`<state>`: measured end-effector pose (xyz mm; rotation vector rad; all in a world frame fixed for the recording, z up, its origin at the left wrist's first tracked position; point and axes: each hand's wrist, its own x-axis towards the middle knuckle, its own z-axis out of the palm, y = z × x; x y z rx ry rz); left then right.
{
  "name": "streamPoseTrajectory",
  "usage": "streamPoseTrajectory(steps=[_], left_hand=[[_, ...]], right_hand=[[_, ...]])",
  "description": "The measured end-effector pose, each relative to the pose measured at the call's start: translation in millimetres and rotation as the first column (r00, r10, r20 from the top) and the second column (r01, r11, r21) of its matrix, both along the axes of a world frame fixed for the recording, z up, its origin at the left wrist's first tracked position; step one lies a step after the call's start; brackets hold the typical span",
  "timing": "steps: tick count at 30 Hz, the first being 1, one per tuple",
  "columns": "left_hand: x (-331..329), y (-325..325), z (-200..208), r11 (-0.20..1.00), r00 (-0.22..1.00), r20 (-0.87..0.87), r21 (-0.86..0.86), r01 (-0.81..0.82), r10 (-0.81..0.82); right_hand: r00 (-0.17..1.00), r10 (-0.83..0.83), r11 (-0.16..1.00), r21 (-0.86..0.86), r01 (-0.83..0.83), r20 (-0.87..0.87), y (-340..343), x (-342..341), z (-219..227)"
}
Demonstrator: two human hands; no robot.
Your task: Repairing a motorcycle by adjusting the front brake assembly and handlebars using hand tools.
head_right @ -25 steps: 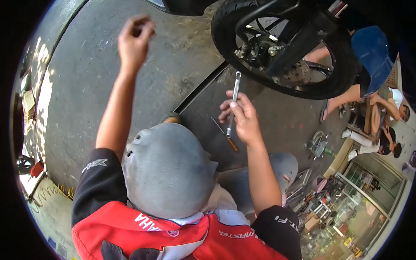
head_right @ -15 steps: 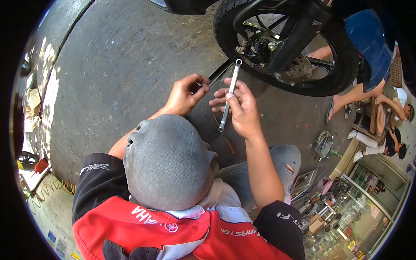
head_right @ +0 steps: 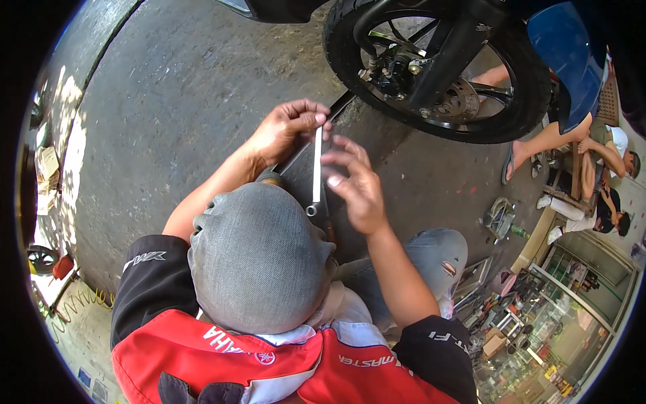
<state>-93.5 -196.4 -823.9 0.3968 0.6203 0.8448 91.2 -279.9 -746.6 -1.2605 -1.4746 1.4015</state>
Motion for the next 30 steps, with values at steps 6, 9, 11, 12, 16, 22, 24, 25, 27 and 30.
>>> streamPoseTrajectory(steps=[6,9,11,12,16,22,24,25,27,30], left_hand=[[15,28,40,0.883,0.976,-0.211,0.449,0.141,-0.048],[24,43,42,0.880,0.978,-0.198,0.451,0.152,-0.067],[20,53,45,0.866,0.915,-0.402,0.466,0.180,0.025],[18,58,41,0.870,0.931,-0.349,0.486,0.081,0.108],[2,79,5,0.890,0.852,-0.419,0.444,-0.109,0.313],[-6,104,13,0.693,0.644,-0.532,0.721,0.005,0.549],[-4,120,16,0.604,0.549,-0.546,0.791,0.091,0.633],[-2,130,18,0.509,0.454,-0.535,0.839,0.190,0.713],[6,143,38,0.504,0.482,-0.509,0.850,0.151,0.713],[1,153,84,0.462,0.723,-0.461,0.859,0.219,0.514]], right_hand=[[0.990,-0.108,0.944,-0.303,0.131,0.092,20,-22,-19],[0.936,-0.112,0.979,-0.121,0.161,0.334,41,-36,-8],[0.907,-0.178,0.977,-0.043,0.209,0.381,52,-40,-9],[0.910,-0.193,0.976,-0.024,0.216,0.368,58,-41,-5],[0.936,-0.190,0.973,-0.073,0.220,0.297,75,-44,-4],[0.930,-0.206,0.958,-0.130,0.255,0.305,87,-50,-5],[0.918,-0.259,0.927,-0.188,0.323,0.300,91,-62,-4],[0.918,-0.257,0.928,-0.187,0.321,0.301,93,-67,-8],[0.923,-0.342,0.909,-0.185,0.373,0.178,99,-68,-21],[0.917,-0.374,0.897,-0.197,0.396,0.141,103,-66,-27]])
